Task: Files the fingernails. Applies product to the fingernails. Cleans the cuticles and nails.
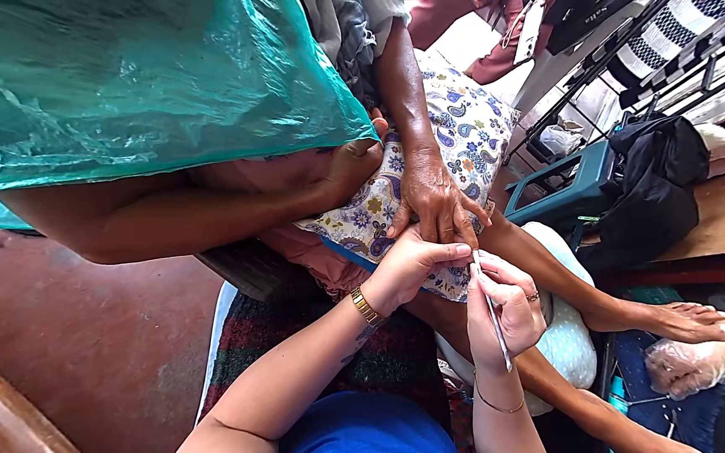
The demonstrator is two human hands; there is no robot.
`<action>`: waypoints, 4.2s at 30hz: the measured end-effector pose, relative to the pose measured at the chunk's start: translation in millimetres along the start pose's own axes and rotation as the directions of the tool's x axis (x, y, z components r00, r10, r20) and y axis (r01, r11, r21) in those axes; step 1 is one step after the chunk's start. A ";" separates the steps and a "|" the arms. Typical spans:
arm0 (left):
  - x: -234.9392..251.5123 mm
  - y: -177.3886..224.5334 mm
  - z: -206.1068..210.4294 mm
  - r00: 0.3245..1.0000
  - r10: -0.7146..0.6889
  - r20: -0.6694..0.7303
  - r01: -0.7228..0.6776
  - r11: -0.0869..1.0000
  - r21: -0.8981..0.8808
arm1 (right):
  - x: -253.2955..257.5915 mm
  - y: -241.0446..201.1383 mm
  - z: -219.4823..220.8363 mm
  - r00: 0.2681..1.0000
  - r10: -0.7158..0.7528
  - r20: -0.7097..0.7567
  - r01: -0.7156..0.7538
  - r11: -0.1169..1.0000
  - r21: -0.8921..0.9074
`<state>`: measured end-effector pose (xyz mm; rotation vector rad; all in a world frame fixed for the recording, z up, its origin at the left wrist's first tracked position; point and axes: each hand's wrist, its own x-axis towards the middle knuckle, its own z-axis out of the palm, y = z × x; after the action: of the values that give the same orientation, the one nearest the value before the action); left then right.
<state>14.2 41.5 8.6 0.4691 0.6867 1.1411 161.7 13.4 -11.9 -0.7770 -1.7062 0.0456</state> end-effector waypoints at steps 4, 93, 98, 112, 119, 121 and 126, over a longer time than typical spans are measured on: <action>-0.3 -0.3 0.7 1.000 -0.001 -0.003 0.001 1.000 0.003 | 0.0 -2.1 -2.1 0.999 0.039 -0.001 -0.039 0.999 0.031; 8.9 -8.1 -20.5 0.974 0.054 0.219 -0.031 0.993 -0.111 | 77.7 4.9 26.3 0.915 0.379 -0.139 -0.222 0.761 0.610; 8.3 -7.5 -18.5 0.989 0.024 0.145 -0.004 0.990 -0.141 | 47.9 6.0 35.4 0.893 0.447 -0.060 -0.288 0.668 0.686; 9.9 -13.1 -30.7 0.974 0.015 0.225 0.023 0.986 -0.164 | 34.4 20.2 13.3 0.893 0.436 -0.111 -0.273 0.722 0.636; 6.9 -5.7 -24.1 0.968 0.019 0.252 0.013 0.992 -0.124 | -10.1 0.0 2.8 0.949 0.314 0.023 -0.285 0.825 0.488; 6.3 -5.9 -24.3 0.969 0.023 0.244 0.018 0.986 -0.165 | -16.3 -1.1 4.4 0.948 0.318 0.018 -0.285 0.823 0.492; 4.7 -6.4 -24.4 0.973 0.021 0.230 0.019 0.985 -0.169 | -14.0 0.7 4.9 0.957 0.289 0.010 -0.256 0.832 0.492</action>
<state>2.4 43.6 -14.1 0.4480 0.3820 1.1149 158.8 8.6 -25.6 -0.6202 -1.4194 0.6245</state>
